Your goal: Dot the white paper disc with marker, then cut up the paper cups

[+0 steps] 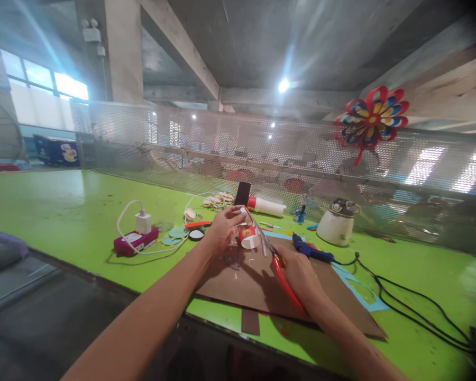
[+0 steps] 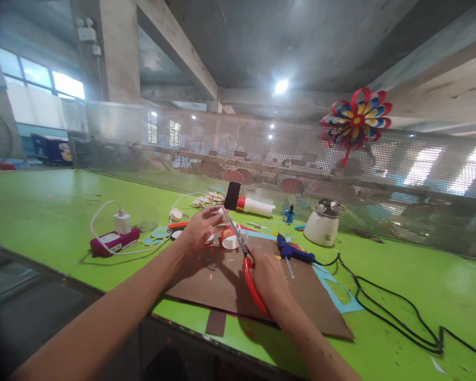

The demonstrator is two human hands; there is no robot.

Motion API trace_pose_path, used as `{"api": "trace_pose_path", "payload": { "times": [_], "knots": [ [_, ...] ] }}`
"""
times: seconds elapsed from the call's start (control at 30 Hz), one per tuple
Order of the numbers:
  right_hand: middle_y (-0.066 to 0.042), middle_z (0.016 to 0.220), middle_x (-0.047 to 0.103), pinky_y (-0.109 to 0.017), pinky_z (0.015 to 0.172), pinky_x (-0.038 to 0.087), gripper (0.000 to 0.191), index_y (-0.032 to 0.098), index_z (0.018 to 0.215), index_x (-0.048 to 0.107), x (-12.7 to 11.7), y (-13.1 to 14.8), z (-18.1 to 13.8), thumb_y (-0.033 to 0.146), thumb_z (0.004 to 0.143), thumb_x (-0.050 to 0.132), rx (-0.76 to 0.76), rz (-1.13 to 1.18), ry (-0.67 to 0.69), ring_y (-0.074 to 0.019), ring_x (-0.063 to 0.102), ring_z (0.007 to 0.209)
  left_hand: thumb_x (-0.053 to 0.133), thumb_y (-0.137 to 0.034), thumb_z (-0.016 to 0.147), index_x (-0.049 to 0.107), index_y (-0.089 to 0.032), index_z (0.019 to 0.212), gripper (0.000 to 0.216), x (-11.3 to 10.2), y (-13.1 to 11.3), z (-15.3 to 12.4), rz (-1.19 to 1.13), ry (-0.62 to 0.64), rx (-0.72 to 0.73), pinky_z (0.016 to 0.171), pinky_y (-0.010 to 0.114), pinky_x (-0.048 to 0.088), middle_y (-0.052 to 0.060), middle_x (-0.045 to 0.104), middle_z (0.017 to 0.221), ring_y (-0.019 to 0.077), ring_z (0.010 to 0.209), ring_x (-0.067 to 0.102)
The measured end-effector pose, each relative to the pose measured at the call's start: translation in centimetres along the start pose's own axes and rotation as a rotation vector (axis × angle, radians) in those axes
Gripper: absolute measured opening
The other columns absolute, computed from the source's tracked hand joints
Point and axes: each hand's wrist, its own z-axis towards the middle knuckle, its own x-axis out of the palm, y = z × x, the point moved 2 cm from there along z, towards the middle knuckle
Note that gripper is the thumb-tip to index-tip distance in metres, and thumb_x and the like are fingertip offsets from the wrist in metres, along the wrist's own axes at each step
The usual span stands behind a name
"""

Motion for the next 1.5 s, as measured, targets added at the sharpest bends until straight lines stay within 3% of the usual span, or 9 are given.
{"api": "trace_pose_path", "payload": {
  "times": [0.5,0.8,1.03,1.37,1.5],
  "knots": [
    [-0.015,0.097,0.077,-0.032,0.073,0.044,0.038,0.016,0.110,0.071,0.02,0.07,0.02,0.013,0.082,0.046,0.030,0.016,0.060,-0.0300,0.070,0.091,0.080,-0.012,0.066,0.063,-0.012,0.094,0.032,0.15,-0.30,-0.33,0.003,0.001,-0.060,0.072,0.037,0.056,0.007,0.068,0.083,0.0183,0.071,0.067],
    [-0.014,0.107,0.075,-0.033,0.081,0.044,0.041,0.017,0.113,0.071,0.36,-0.24,-0.03,0.012,0.080,0.046,0.012,0.011,0.029,-0.0304,0.068,0.099,0.072,-0.015,0.076,0.061,-0.015,0.090,0.017,0.07,-0.84,-0.19,-0.020,-0.035,-0.129,0.071,0.032,0.055,0.003,0.066,0.077,0.0141,0.065,0.064],
    [-0.011,0.088,0.077,-0.029,0.069,0.042,0.035,0.018,0.104,0.072,0.43,-0.56,0.13,0.014,0.080,0.047,0.003,-0.023,0.030,-0.0264,0.069,0.082,0.067,-0.013,0.082,0.061,-0.016,0.085,0.007,0.15,-0.81,-0.29,0.028,0.009,-0.176,0.072,0.036,0.056,0.004,0.067,0.075,0.0165,0.064,0.066],
    [-0.011,0.100,0.076,-0.028,0.076,0.043,0.040,0.019,0.114,0.070,0.38,-0.77,0.32,0.015,0.081,0.048,-0.047,0.014,0.036,-0.0249,0.068,0.093,0.066,-0.013,0.084,0.061,-0.016,0.083,0.006,0.38,-0.89,-0.49,0.075,0.005,-0.220,0.069,0.031,0.057,0.004,0.067,0.074,0.0140,0.064,0.065],
    [-0.010,0.094,0.077,-0.029,0.072,0.045,0.040,0.018,0.112,0.071,-0.04,-0.40,0.14,0.014,0.080,0.047,-0.027,0.000,0.038,-0.0246,0.069,0.084,0.067,-0.011,0.082,0.059,-0.016,0.086,0.011,0.24,-0.83,-0.35,0.073,-0.026,-0.199,0.068,0.032,0.057,0.004,0.067,0.075,0.0148,0.063,0.066]
  ]
}}
